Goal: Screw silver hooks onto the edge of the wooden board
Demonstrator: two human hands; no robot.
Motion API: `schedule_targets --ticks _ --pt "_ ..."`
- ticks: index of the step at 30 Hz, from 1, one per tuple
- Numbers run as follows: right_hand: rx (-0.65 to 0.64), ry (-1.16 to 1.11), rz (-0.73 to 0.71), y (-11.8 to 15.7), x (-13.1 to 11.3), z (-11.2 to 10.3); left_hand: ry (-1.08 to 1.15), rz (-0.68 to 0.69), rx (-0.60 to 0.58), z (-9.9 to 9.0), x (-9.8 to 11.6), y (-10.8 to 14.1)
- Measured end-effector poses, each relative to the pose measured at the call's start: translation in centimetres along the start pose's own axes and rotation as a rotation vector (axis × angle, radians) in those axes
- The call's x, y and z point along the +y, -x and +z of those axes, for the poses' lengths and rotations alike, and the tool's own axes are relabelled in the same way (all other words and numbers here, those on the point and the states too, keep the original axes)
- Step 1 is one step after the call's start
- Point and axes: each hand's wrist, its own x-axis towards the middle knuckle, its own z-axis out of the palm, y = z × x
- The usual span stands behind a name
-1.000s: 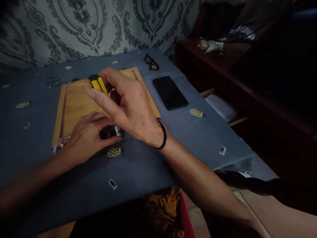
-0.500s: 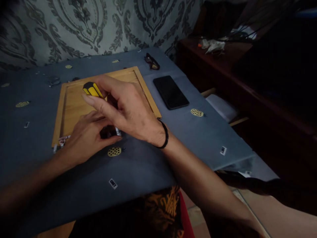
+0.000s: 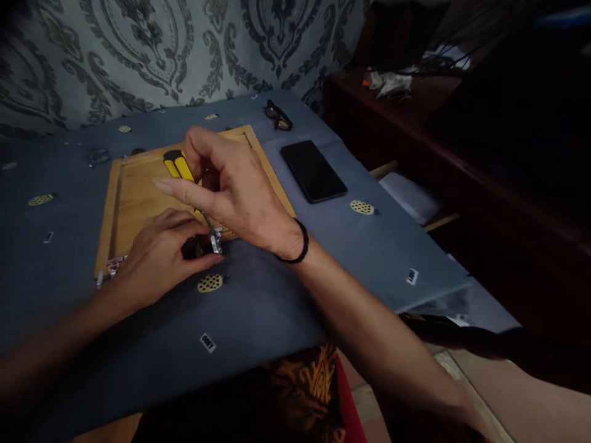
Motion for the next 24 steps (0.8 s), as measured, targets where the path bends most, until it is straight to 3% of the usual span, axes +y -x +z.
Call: schedule_targets --ticks 5,12,18,24 --pt "-0.01 -0.038 -0.041 -0.2 0.3 0.1 0.018 0.004 -0.013 -0.2 0.1 0.0" --pt "-0.238 -0.046 -0.011 0.0 -0.7 -1.1 0.022 -0.008 -0.059 -0.7 0.2 -0.2" --pt "-0.092 0.079 -0.157 -0.1 -0.1 -0.3 0.011 -0.022 -0.057 -0.7 0.4 -0.2" --pt "-0.137 0.102 -0.103 0.2 -0.9 -0.5 0.023 -0.035 -0.062 -1.0 0.7 -0.3"
